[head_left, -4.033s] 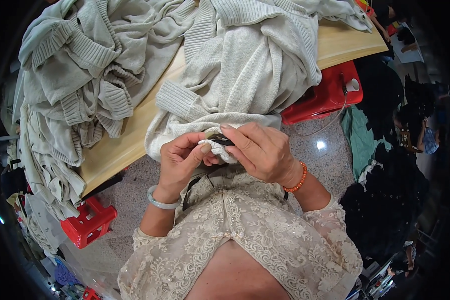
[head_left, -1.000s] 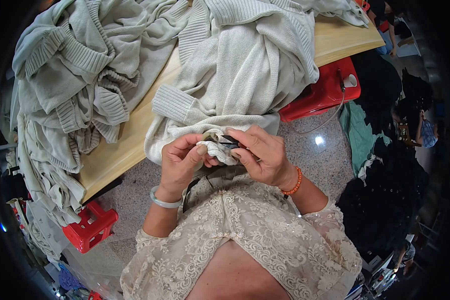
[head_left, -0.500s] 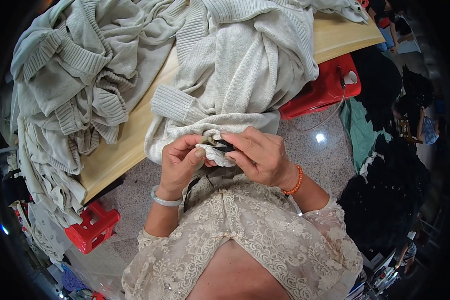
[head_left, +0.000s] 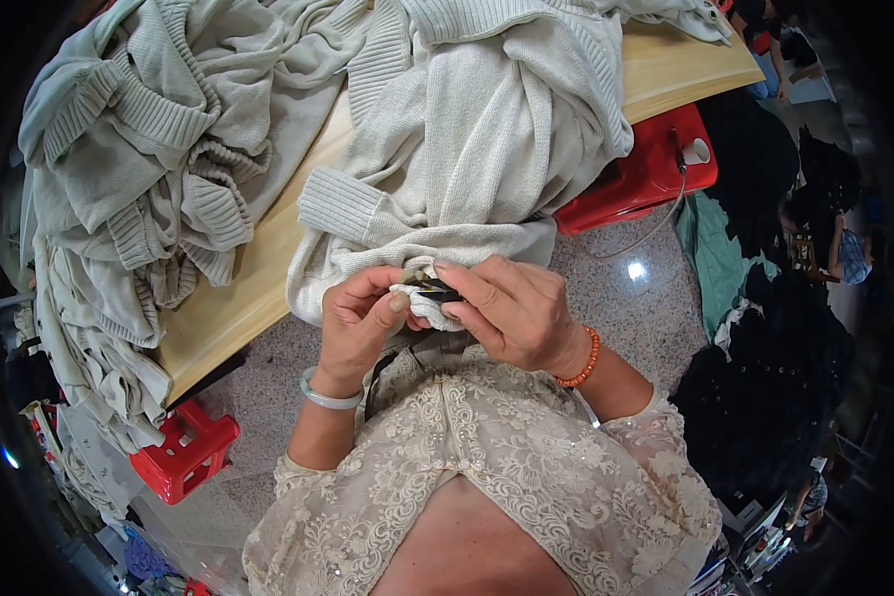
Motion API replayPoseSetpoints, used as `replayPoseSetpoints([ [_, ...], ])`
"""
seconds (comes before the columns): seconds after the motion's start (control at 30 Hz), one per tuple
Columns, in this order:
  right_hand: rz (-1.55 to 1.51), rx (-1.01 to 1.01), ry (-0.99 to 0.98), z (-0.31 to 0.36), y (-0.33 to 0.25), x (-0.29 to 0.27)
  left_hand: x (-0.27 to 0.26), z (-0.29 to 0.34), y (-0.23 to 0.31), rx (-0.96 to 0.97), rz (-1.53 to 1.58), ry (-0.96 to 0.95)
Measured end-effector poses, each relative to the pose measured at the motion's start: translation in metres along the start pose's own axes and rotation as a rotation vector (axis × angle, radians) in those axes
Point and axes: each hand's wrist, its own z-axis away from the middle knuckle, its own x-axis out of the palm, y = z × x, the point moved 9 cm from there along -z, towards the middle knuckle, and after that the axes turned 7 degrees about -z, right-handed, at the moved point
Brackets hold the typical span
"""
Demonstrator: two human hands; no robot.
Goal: Using small thread snips to trim loose threads from white knitted sweaters on a factory work table.
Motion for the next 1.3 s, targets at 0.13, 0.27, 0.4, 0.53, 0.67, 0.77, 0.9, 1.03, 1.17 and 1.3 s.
replayPoseSetpoints([
  [0.13, 0.007, -0.008, -0.013, -0.002, -0.003, 0.002, 0.000, -0.001, 0.001, -0.001, 0.014, 0.006],
  [0.27, -0.045, 0.006, -0.001, -0.001, 0.001, 0.003, 0.000, -0.001, 0.001, -0.002, 0.011, 0.013],
  [0.4, -0.170, 0.089, 0.078, 0.005, 0.012, -0.002, 0.001, -0.002, 0.000, 0.013, 0.024, -0.010],
  [0.53, -0.195, 0.142, 0.025, 0.005, 0.015, 0.000, 0.000, -0.002, -0.001, 0.008, 0.035, -0.004],
  [0.67, -0.200, 0.150, 0.009, 0.006, 0.015, 0.000, 0.000, -0.002, -0.001, 0.004, 0.020, 0.001],
  [0.77, -0.145, 0.107, -0.006, 0.003, 0.010, -0.001, 0.001, -0.002, -0.002, 0.002, 0.023, -0.013],
  [0.9, -0.081, 0.067, 0.002, 0.003, 0.007, -0.002, 0.001, -0.003, -0.001, 0.006, 0.028, -0.018],
  [1.03, -0.043, 0.077, 0.009, 0.005, 0.008, -0.007, 0.002, -0.003, 0.000, 0.005, 0.031, -0.015],
  [1.17, -0.028, 0.067, -0.008, 0.004, 0.006, -0.005, 0.002, -0.004, -0.001, 0.010, 0.020, -0.018],
  [1.3, -0.027, 0.057, -0.006, 0.002, 0.005, -0.004, 0.003, -0.004, -0.002, 0.003, 0.023, -0.026],
])
